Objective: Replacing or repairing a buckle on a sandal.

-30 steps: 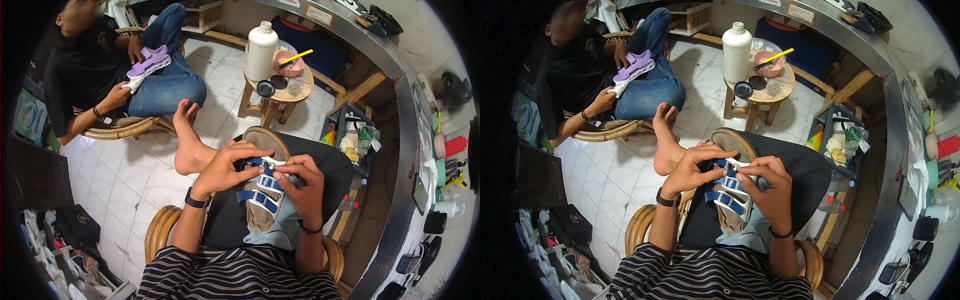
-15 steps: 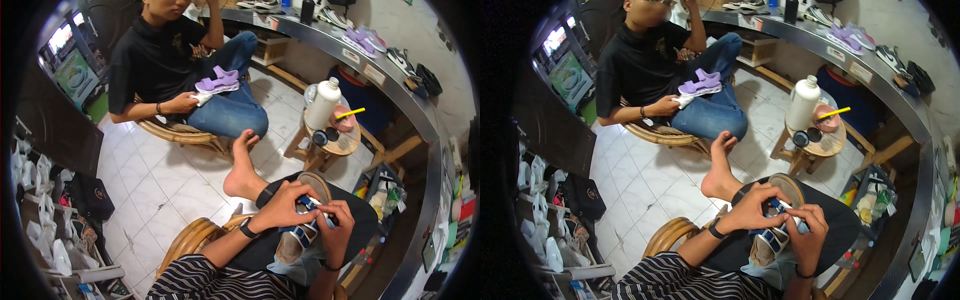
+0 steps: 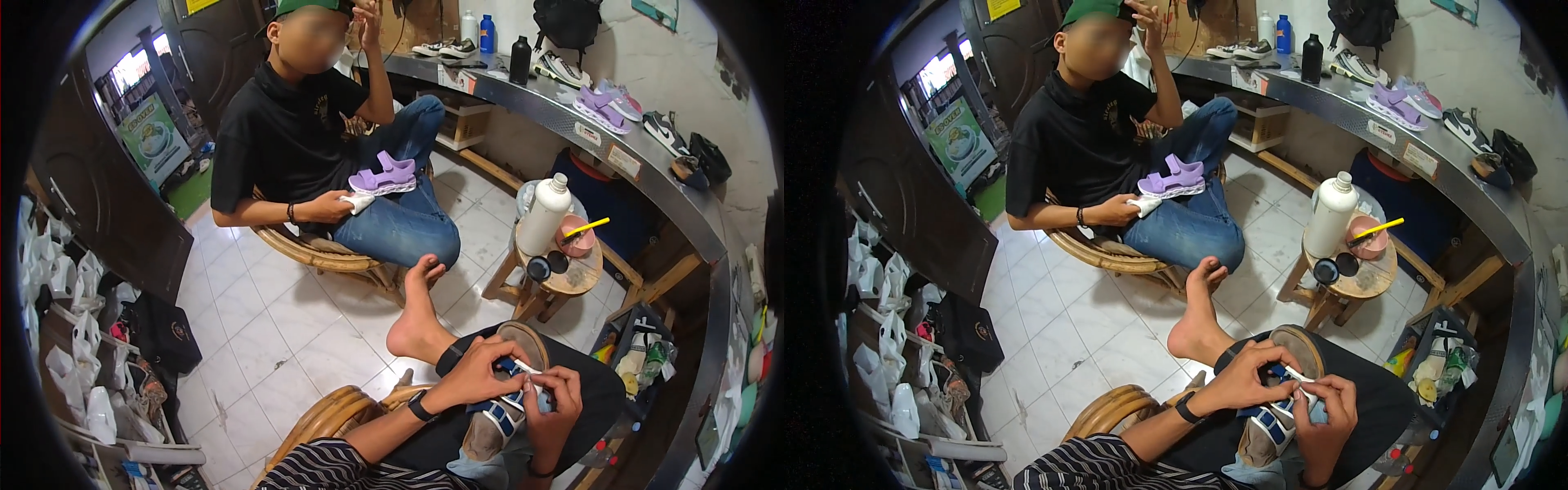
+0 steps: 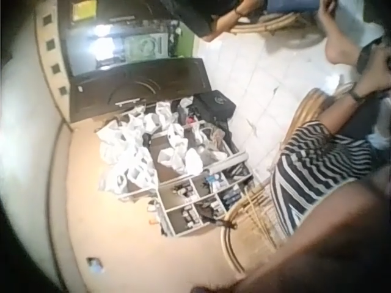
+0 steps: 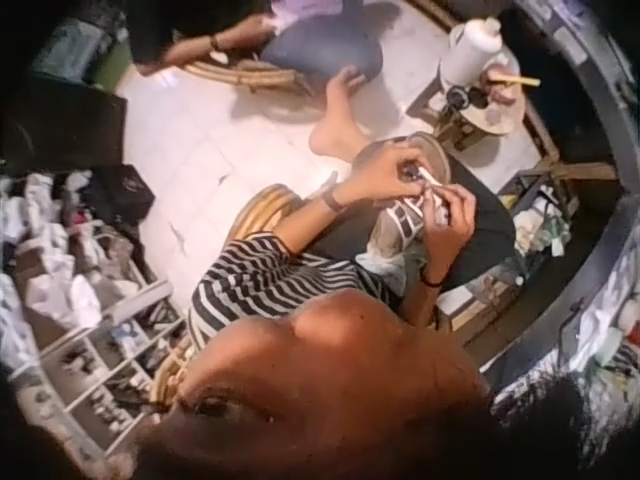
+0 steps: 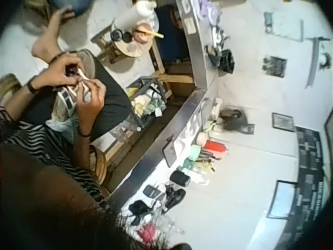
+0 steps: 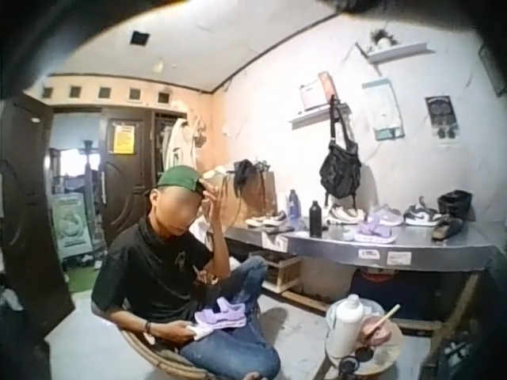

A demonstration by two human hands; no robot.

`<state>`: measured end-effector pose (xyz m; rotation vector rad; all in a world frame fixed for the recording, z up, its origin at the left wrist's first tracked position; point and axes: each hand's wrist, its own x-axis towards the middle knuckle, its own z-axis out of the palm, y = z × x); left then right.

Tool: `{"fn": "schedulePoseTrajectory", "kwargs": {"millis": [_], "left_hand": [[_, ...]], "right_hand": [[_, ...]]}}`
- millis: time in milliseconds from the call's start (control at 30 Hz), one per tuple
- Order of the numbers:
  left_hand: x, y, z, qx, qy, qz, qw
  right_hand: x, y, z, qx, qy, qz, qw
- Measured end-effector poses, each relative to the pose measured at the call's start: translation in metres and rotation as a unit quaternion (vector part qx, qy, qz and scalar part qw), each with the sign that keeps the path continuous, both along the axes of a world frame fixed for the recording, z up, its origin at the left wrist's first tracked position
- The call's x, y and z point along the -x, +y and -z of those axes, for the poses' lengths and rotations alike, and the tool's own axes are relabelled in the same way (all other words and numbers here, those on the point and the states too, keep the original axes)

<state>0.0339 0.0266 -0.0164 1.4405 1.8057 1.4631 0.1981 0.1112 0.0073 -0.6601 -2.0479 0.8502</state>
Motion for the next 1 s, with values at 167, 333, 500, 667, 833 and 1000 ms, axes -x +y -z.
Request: {"fn": "schedulePoseTrajectory", "kwargs": {"millis": [167, 333, 500, 667, 833, 1000], "left_hand": [[0.003, -0.006, 0.001, 0.019, -0.028, 0.024, 0.999], [0.001, -0.011, -0.002, 0.042, -0.021, 0.03, 0.998], [-0.006, -0.009, 0.003, 0.02, -0.023, 0.01, 0.999], [-0.002, -0.008, 0.004, 0.016, -0.056, 0.076, 0.995], [0.009, -0.02, 0.002, -0.016, -0.064, 0.011, 0.998], [0.006, -0.005, 0.004, 0.017, -0.061, 0.015, 0.998]], "right_hand": [[-0.005, -0.009, 0.001, 0.057, -0.034, 0.012, 0.998], [-0.001, -0.01, 0.008, 0.039, -0.003, 0.02, 0.999], [-0.007, -0.009, 0.008, 0.042, -0.021, 0.019, 0.999], [-0.009, -0.008, 0.003, 0.085, -0.036, 0.054, 0.994], [0.013, 0.001, 0.004, 0.061, 0.013, -0.024, 0.998], [-0.008, 0.019, 0.003, 0.137, -0.027, -0.029, 0.99]]}}
